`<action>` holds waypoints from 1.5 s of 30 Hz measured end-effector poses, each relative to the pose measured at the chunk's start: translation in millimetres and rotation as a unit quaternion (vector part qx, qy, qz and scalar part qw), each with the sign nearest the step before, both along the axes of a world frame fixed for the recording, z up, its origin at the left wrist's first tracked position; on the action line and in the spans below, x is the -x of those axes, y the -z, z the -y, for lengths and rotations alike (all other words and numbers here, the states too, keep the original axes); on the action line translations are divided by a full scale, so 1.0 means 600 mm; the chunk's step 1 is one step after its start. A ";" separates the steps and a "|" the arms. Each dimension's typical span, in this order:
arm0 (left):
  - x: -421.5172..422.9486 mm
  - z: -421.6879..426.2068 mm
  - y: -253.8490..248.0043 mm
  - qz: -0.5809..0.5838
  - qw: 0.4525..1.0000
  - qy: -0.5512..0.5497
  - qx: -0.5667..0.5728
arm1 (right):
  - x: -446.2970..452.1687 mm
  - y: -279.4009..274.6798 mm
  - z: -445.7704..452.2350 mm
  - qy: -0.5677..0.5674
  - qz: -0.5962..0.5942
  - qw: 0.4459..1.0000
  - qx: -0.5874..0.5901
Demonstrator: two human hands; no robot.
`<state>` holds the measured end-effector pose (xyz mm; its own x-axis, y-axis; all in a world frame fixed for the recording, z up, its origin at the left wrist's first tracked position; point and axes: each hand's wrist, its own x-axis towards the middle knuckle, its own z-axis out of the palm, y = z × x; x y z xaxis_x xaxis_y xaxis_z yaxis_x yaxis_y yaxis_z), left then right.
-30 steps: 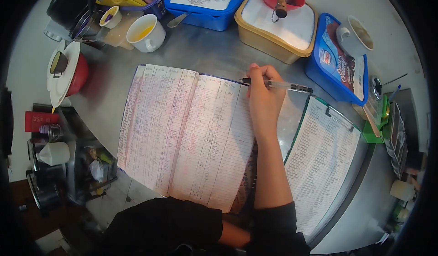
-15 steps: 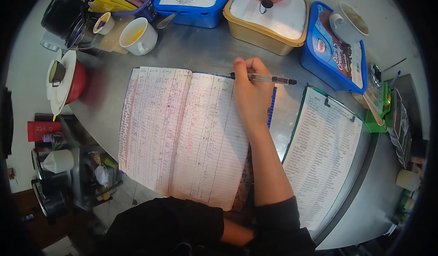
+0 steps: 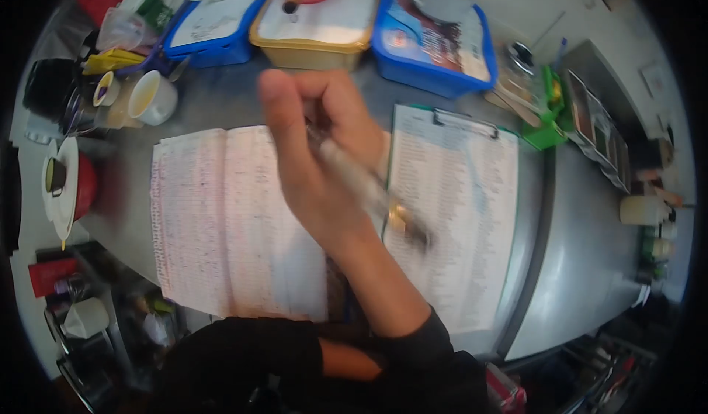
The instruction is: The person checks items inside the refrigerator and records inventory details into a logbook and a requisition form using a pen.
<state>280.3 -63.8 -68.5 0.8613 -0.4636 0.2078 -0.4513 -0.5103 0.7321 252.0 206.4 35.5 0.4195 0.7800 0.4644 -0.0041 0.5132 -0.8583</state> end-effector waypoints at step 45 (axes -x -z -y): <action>0.501 -0.384 -0.009 -0.082 0.251 -0.949 -0.173 | -0.279 0.144 0.353 0.395 0.313 0.790 0.348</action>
